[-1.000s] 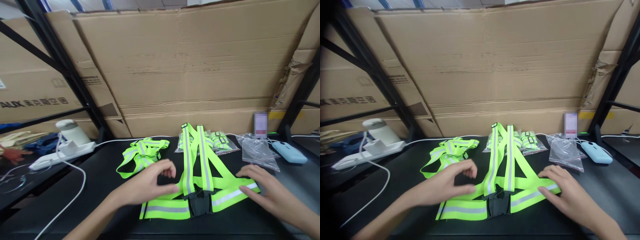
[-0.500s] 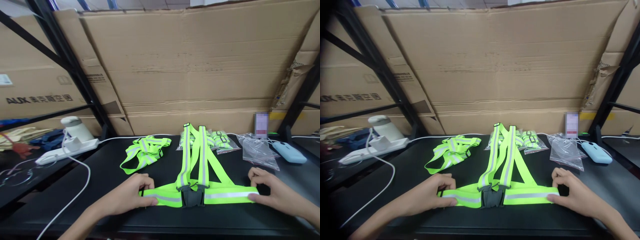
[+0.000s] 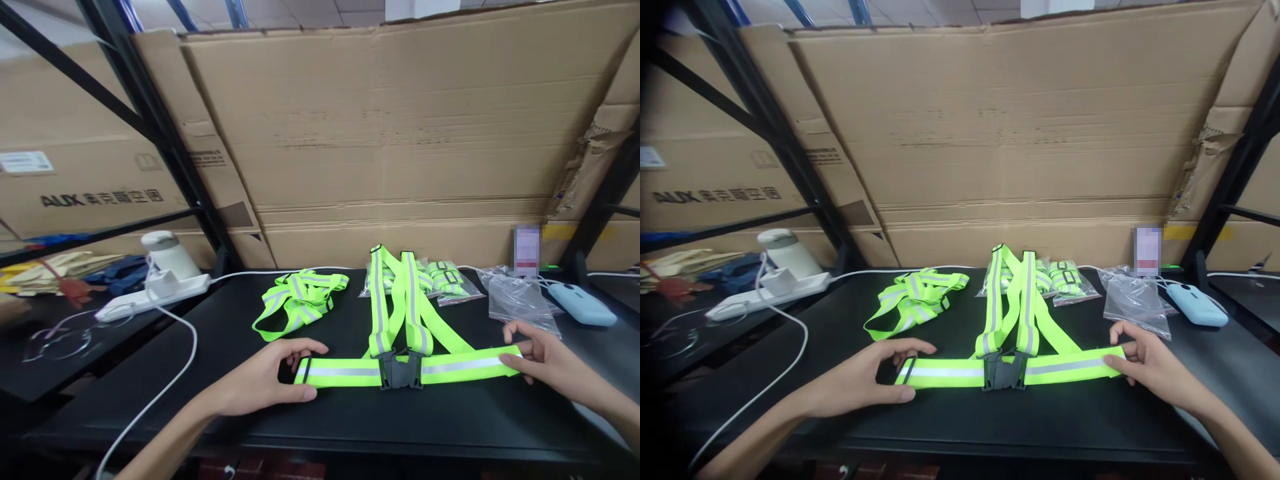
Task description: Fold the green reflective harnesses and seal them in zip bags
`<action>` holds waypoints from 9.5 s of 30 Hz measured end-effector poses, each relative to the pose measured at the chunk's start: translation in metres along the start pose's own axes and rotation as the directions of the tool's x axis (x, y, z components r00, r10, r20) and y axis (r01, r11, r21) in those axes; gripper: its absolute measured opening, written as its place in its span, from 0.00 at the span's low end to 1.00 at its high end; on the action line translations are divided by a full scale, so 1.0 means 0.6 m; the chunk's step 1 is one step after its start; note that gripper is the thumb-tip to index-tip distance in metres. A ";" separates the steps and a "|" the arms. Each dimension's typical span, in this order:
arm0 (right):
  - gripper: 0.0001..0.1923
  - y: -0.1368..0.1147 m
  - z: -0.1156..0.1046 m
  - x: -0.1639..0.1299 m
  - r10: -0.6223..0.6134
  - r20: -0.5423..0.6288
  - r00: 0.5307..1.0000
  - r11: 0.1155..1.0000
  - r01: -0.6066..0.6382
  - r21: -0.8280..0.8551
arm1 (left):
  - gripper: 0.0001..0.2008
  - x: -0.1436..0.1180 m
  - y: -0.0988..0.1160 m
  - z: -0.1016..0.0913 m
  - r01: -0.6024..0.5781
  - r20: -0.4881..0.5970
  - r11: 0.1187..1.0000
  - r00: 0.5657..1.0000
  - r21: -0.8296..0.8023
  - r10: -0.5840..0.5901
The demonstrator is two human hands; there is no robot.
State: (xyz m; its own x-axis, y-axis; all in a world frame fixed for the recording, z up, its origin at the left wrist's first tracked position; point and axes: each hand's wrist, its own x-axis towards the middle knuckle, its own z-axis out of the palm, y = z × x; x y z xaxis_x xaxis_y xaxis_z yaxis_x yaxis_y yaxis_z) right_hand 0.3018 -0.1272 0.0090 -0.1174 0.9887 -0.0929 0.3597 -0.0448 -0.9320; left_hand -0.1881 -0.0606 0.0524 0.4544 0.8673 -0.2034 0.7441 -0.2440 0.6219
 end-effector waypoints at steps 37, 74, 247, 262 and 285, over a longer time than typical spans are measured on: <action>0.10 -0.160 0.112 0.027 -0.490 0.208 0.847 0.857 0.423 0.296 | 0.16 0.073 0.171 0.018 -0.417 -0.006 0.713 0.866 -0.564 0.501; 0.15 -0.167 0.174 0.062 -0.456 0.514 0.727 0.795 0.593 -0.132 | 0.06 0.103 0.161 0.072 -0.588 -0.265 0.779 0.803 -0.216 0.533; 0.24 -0.061 0.130 0.174 -0.490 0.338 0.804 0.744 0.587 -0.318 | 0.15 0.234 0.059 0.041 -0.490 -0.019 0.871 0.871 0.015 0.490; 0.18 -0.064 0.132 0.164 -0.536 0.343 0.771 0.764 0.616 -0.191 | 0.12 0.234 0.058 0.028 -0.539 0.117 0.841 0.838 0.036 0.532; 0.16 -0.063 0.164 0.149 -0.486 0.253 0.837 0.803 0.541 -0.249 | 0.04 0.243 0.059 0.066 -0.536 0.019 0.813 0.832 -0.227 0.554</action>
State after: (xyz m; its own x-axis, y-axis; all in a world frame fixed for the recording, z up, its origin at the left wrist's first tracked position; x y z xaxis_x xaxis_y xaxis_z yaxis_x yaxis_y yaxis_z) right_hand 0.1865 -0.0512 0.0012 -0.5075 0.8128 0.2860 0.4556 0.5349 -0.7116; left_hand -0.0761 0.0400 0.0145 0.8001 0.5778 0.1610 0.2500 -0.5652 0.7862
